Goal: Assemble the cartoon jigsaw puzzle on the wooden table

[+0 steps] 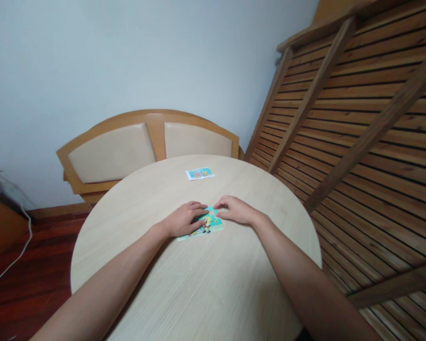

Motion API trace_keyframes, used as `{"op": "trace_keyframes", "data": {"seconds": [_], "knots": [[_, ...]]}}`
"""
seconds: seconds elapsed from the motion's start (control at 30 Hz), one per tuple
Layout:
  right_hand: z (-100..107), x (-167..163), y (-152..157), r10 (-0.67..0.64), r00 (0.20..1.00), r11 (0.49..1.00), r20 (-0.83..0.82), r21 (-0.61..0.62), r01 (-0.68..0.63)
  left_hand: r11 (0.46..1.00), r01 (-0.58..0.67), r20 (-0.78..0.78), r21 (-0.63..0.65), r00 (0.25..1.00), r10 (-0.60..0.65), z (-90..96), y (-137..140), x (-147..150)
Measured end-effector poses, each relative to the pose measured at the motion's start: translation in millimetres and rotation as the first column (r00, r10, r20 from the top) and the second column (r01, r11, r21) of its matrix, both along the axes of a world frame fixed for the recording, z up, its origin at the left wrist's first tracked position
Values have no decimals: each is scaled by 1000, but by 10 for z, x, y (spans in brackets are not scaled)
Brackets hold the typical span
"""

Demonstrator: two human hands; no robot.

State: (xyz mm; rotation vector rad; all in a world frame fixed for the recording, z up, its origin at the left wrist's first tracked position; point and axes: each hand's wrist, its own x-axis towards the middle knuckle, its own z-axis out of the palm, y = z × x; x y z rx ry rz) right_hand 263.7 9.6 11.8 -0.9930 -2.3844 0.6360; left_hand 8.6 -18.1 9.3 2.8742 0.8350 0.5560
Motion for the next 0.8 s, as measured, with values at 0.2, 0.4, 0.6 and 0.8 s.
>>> {"op": "trace_keyframes", "data": {"seconds": [0.2,0.4,0.6,0.8], "knots": [[14,5,3,7,997,998,71,57,-11,1000,4,-1,4,1000,-4,4,-2,3],[36,29,2,30,988,994,150,96,-45,1000,1,-7,-1,1000,-1,3,-3,10],[53,34,-10,4,974,988,225,151,-39,1000,-2,-17,-6,1000,2,6,-3,5],[95,107,-10,32,992,998,121,53,-39,1000,8,-8,-3,1000,-8,-16,9,-11]]}}
